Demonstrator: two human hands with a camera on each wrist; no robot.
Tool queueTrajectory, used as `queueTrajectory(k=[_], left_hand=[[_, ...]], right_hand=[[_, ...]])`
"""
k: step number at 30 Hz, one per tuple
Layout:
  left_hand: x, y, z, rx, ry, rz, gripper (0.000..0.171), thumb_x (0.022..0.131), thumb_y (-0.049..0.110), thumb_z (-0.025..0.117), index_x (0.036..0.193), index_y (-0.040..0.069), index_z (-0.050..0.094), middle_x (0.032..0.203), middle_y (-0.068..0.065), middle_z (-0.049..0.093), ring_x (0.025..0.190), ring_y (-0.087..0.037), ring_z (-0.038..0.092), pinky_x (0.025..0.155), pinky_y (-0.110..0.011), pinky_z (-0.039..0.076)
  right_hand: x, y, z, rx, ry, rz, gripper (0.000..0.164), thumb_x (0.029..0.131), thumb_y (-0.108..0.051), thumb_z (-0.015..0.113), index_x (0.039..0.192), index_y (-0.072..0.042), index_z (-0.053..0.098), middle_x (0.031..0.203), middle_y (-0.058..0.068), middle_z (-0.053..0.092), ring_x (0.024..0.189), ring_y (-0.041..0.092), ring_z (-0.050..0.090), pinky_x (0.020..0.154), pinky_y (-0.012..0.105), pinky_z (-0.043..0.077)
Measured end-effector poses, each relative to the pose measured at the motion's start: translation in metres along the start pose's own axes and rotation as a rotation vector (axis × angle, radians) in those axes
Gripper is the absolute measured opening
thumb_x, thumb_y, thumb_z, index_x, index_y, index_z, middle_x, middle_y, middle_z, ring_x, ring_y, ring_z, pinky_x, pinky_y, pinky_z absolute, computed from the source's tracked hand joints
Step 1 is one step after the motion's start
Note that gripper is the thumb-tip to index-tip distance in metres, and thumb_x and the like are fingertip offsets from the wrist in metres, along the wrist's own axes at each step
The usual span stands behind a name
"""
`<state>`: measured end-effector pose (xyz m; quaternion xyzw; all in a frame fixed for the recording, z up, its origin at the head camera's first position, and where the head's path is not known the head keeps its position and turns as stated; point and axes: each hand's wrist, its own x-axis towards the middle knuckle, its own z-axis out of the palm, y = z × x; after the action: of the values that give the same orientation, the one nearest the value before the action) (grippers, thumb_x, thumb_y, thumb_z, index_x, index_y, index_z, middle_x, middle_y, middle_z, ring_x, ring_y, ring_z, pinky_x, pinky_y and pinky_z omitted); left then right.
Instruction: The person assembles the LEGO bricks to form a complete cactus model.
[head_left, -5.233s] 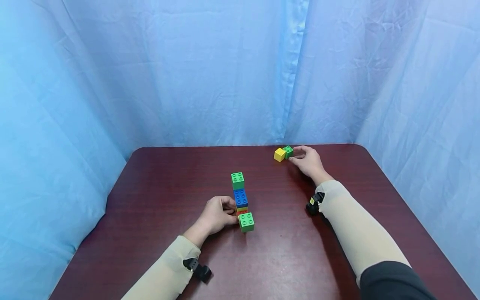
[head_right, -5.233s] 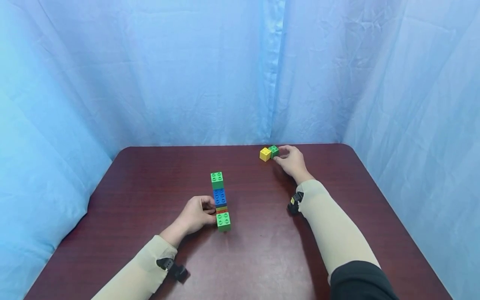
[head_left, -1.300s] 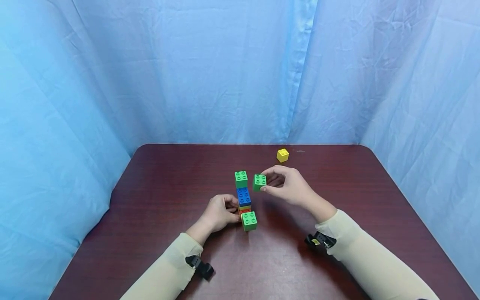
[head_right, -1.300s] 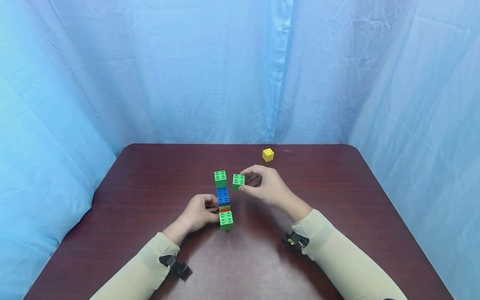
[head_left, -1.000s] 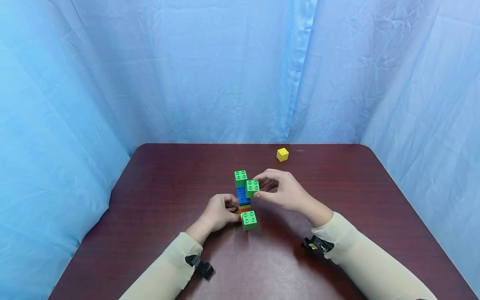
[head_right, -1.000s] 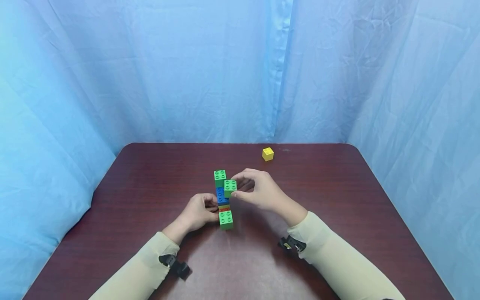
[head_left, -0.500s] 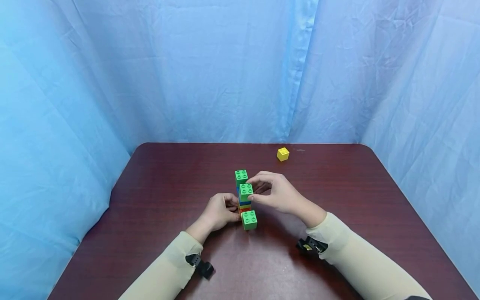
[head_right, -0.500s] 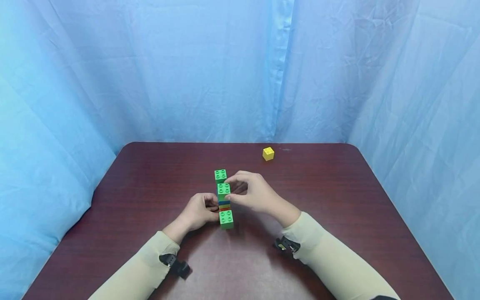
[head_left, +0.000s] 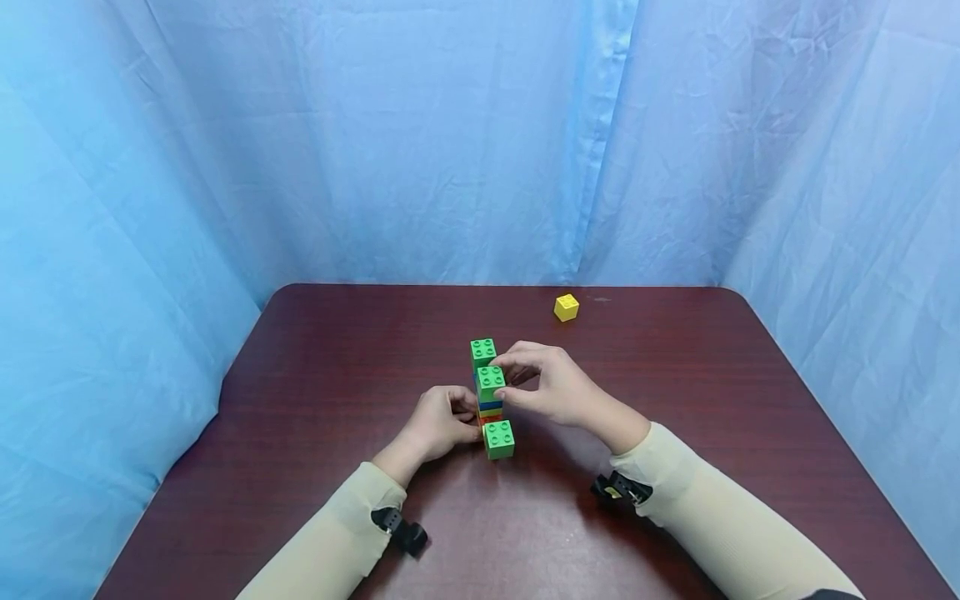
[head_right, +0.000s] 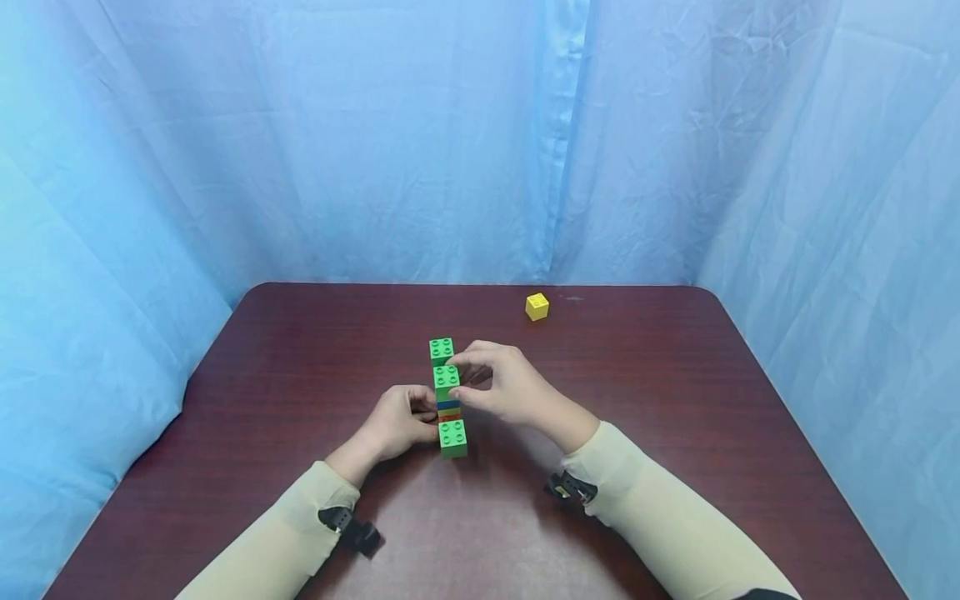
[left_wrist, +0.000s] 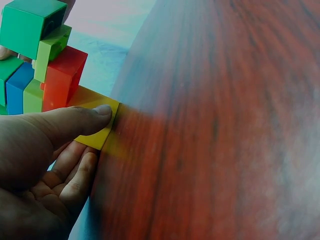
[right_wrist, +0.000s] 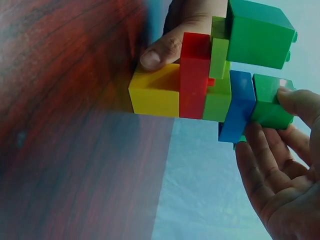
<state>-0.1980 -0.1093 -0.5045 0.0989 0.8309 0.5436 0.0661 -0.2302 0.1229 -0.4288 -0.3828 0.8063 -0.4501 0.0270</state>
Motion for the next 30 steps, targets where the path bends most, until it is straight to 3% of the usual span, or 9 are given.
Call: queueTrajectory(k=[4, 15, 30], left_hand=[[-0.0003, -0.0003, 0.0001, -0.004, -0.002, -0.010, 0.026, 0.075, -0.002, 0.091, 0.093, 0.008, 0.076, 0.093, 0.001, 0.077, 0.090, -0.009, 0.072, 0.081, -0.026, 0.061], [0.0001, -0.0006, 0.0011, 0.000, -0.010, -0.019, 0.026, 0.075, -0.002, 0.091, 0.094, 0.009, 0.076, 0.094, 0.002, 0.076, 0.092, -0.011, 0.072, 0.082, -0.026, 0.061], [-0.0014, 0.0010, -0.0004, 0.000, -0.011, -0.036, 0.026, 0.076, -0.001, 0.091, 0.095, 0.009, 0.076, 0.095, 0.001, 0.076, 0.094, -0.011, 0.073, 0.083, -0.027, 0.061]], right_hand=[[-0.0001, -0.0011, 0.0016, -0.049, -0.008, -0.016, 0.034, 0.093, -0.017, 0.082, 0.126, -0.017, 0.074, 0.109, -0.008, 0.066, 0.094, 0.012, 0.068, 0.080, 0.038, 0.062], [-0.0006, -0.0049, -0.0010, -0.162, -0.064, -0.037, 0.037, 0.098, -0.024, 0.077, 0.133, -0.013, 0.071, 0.111, -0.010, 0.062, 0.082, 0.009, 0.059, 0.068, 0.030, 0.057], [0.0005, -0.0017, 0.0002, -0.170, -0.072, -0.036, 0.037, 0.098, -0.024, 0.078, 0.132, -0.012, 0.072, 0.109, -0.010, 0.062, 0.075, 0.011, 0.055, 0.060, 0.027, 0.050]])
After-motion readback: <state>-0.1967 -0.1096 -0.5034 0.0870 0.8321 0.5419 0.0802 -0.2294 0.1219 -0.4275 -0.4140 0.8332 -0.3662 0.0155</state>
